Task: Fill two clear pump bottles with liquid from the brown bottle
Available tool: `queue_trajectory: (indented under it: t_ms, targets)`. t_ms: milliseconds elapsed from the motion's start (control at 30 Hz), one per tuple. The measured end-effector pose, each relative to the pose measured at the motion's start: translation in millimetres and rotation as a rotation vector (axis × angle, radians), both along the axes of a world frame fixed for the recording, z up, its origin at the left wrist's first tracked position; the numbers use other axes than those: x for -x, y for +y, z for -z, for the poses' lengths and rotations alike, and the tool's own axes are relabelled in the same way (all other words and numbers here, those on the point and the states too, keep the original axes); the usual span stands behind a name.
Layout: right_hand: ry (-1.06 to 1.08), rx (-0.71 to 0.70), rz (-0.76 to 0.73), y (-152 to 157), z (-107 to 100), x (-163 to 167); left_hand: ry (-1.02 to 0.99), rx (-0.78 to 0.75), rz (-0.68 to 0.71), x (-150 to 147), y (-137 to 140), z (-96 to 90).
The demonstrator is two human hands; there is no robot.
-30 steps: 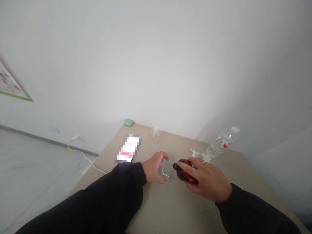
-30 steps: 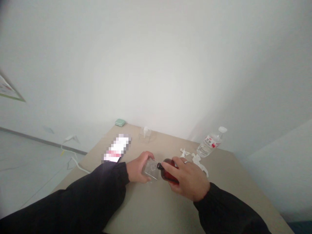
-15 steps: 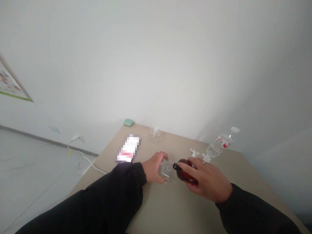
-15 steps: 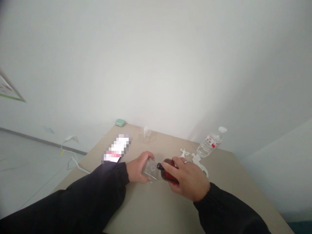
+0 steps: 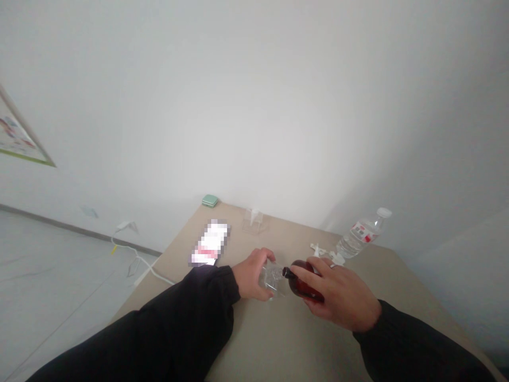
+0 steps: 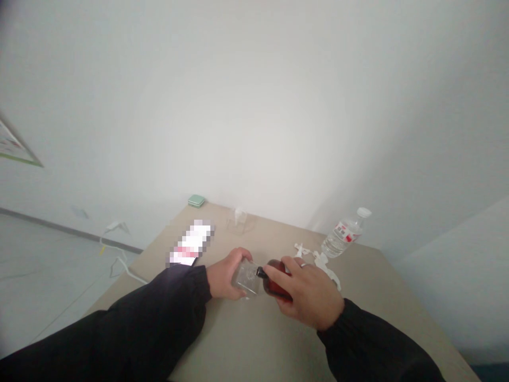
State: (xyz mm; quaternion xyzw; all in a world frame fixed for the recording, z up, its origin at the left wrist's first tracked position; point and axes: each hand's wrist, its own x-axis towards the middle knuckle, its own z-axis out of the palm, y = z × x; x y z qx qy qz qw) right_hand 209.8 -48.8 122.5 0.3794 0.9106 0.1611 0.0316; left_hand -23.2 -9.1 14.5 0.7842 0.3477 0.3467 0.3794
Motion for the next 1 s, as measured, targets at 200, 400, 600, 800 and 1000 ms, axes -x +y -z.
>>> queue_trajectory:
  t_ms: [200,400,600,800,1000]
  targets:
    - [-0.014,0.002,-0.008,-0.5,-2.0,0.2,0.015,-0.009,-0.009,0.4,-1.1,-1.1]
    - [-0.028,0.014,-0.007,0.3,-3.9,1.8,0.021,0.004,-0.009,0.9,-0.9,-1.9]
    - [-0.040,0.012,-0.011,0.3,-5.8,2.2,0.027,-0.004,-0.007,0.4,-1.1,-2.7]
    - [-0.048,0.016,-0.010,0.2,-6.8,2.5,0.016,0.009,-0.010,0.4,-0.9,-2.0]
    - [-0.038,0.009,-0.022,0.2,-7.0,1.9,0.023,-0.015,-0.005,0.2,-0.9,-1.0]
